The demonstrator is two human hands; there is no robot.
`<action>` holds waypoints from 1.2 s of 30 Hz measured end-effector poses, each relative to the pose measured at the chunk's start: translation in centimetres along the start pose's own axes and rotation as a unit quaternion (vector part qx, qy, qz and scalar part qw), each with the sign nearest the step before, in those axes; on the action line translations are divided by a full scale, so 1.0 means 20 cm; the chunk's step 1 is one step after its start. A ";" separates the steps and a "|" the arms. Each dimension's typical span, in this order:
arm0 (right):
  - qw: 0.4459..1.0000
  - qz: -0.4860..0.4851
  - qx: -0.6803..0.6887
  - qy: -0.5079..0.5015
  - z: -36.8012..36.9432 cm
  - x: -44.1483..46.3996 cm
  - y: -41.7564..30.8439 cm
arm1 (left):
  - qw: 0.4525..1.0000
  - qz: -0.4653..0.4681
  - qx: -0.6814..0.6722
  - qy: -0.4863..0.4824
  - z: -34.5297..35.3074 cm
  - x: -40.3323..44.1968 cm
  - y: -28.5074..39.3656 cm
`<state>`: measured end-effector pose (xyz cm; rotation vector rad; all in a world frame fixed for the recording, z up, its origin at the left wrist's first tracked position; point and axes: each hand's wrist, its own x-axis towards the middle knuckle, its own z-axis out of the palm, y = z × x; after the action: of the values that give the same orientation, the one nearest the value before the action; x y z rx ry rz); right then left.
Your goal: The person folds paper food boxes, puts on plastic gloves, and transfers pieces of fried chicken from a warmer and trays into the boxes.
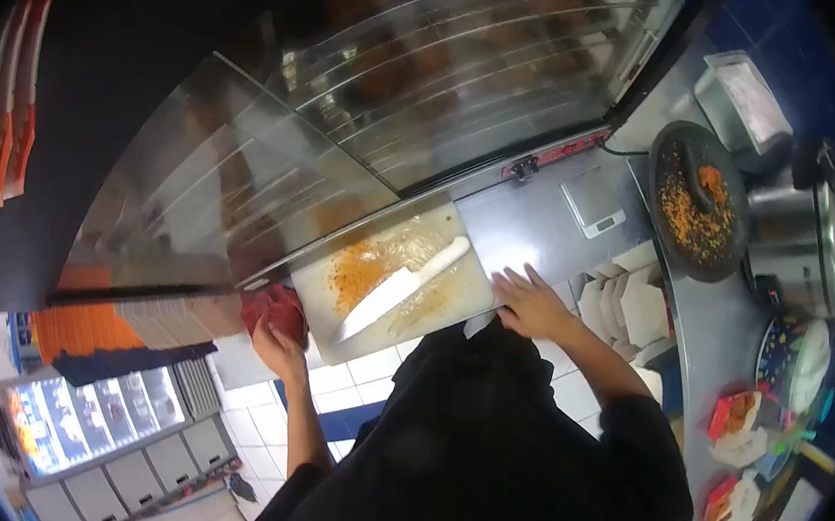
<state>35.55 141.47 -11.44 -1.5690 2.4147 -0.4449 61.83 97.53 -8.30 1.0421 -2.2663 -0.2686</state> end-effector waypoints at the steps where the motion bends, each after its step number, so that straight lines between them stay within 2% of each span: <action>1: 0.999 0.008 0.026 -0.036 -0.05 -0.11 -0.07 | 1.000 0.009 -0.004 0.000 -0.06 0.03 0.11; 2: 0.999 0.027 0.023 -0.036 -0.16 -0.17 -0.17 | 0.999 0.033 -0.027 0.001 -0.09 0.05 0.24; 3: 0.980 0.077 0.033 -0.179 -0.28 -0.23 -0.27 | 0.997 0.059 -0.055 0.000 -0.11 0.05 0.39; 4: 0.938 0.130 0.051 -0.317 -0.33 -0.28 -0.35 | 0.988 0.086 -0.112 -0.059 -0.12 0.03 0.53; 5: 0.933 0.165 0.057 -0.314 -0.31 -0.31 -0.42 | 0.968 0.094 -0.160 -0.167 -0.12 -0.03 0.64; 6: 0.967 0.207 0.095 -0.117 -0.29 -0.31 -0.50 | 0.930 0.155 -0.265 -0.203 -0.03 -0.13 0.73; 7: 0.958 0.248 0.113 0.089 -0.31 -0.30 -0.61 | 0.864 0.154 -0.357 -0.319 -0.03 -0.21 0.90; 8: 0.937 0.262 0.140 0.186 -0.35 -0.26 -0.73 | 0.798 0.124 -0.396 -0.437 -0.01 -0.30 1.06; 9: 0.906 0.268 0.154 0.288 -0.43 -0.18 -0.82 | 0.645 -0.059 -0.434 -0.626 0.09 -0.42 1.14; 11: 0.909 0.233 0.083 0.335 -0.41 -0.20 -0.94 | 0.409 -0.292 -0.565 -0.655 0.10 -0.55 1.41; 12: 0.893 0.268 0.060 0.357 -0.32 -0.28 -0.99 | 0.306 -0.321 -0.563 -0.697 0.05 -0.50 1.58; 13: 0.869 0.348 0.052 0.348 -0.18 -0.35 -1.00 | 0.206 -0.353 -0.550 -0.729 -0.04 -0.44 1.75; 14: 0.840 0.422 0.057 0.335 -0.03 -0.41 -1.00 | 0.197 -0.339 -0.529 -0.752 -0.16 -0.44 1.88; 15: 0.768 0.501 0.306 0.256 0.11 -0.56 -0.97 | 0.277 -0.209 -0.618 -0.706 -0.28 -0.45 2.01; 16: 0.637 0.528 0.537 0.165 0.20 -0.70 -0.94 | 0.346 -0.071 -0.692 -0.630 -0.35 -0.49 2.10; 17: 0.630 0.528 0.539 0.185 0.20 -0.74 -0.96 | 0.339 -0.056 -0.685 -0.642 -0.35 -0.59 2.11; 18: 0.449 0.437 0.700 0.343 0.17 -0.79 -0.99 | 0.436 0.206 -0.635 -0.604 -0.30 -0.76 2.08; 19: 0.230 0.302 0.801 0.464 0.13 -0.85 -1.02 | 0.499 0.449 -0.537 -0.511 -0.25 -0.95 2.03; 20: 0.225 0.292 0.802 0.471 0.10 -0.94 -1.05 | 0.443 0.580 -0.468 -0.498 -0.17 -1.16 1.97; 21: 0.234 0.303 0.755 0.533 0.06 -1.05 -1.07 | 0.376 0.699 -0.391 -0.466 -0.07 -1.39 1.90; 23: 0.244 0.311 0.666 0.633 0.02 -1.38 -1.10 | 0.420 0.630 -0.419 -0.502 0.12 -1.80 1.77; 24: 0.242 0.308 0.622 0.678 0.03 -1.55 -1.12 | 0.429 0.624 -0.302 -0.579 0.14 -1.92 1.77; 25: 0.225 0.298 0.585 0.720 0.08 -1.80 -1.19 | 0.435 0.596 -0.186 -0.648 0.14 -2.04 1.83; 26: 0.156 0.265 0.583 0.753 -0.01 -1.99 -1.32 | 0.459 0.587 -0.190 -0.639 0.14 -2.15 1.94; 28: 0.158 0.291 0.534 0.778 0.13 -2.39 -1.53 | 0.376 0.688 -0.190 -0.590 0.13 -2.35 2.20; 30: 0.113 0.375 0.451 0.802 0.27 -2.67 -1.68 | 0.434 0.745 -0.154 -0.483 -0.03 -2.58 2.66; 31: 0.075 0.435 0.406 0.800 0.33 -2.77 -1.78 | 0.474 0.683 -0.359 -0.425 0.15 -2.80 2.75; 32: 0.045 0.460 0.387 0.798 0.39 -2.84 -1.87 | 0.473 0.707 -0.386 -0.358 0.26 -2.94 2.91; 33: 0.018 0.483 0.368 0.794 0.43 -2.90 -1.95 | 0.534 0.748 -0.295 -0.261 0.18 -3.00 3.04; 34: -0.004 0.474 0.354 0.806 0.46 -2.95 -2.03 | 0.533 0.794 -0.214 -0.200 0.18 -3.07 3.17; 36: -0.026 0.478 0.320 0.817 0.52 -2.98 -2.17 | 0.500 0.824 -0.222 -0.144 0.31 -3.18 3.31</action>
<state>99.84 178.07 -3.45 -1.4155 -0.6962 1.6007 48.83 188.37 -14.29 -1.6568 -2.1687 -0.1172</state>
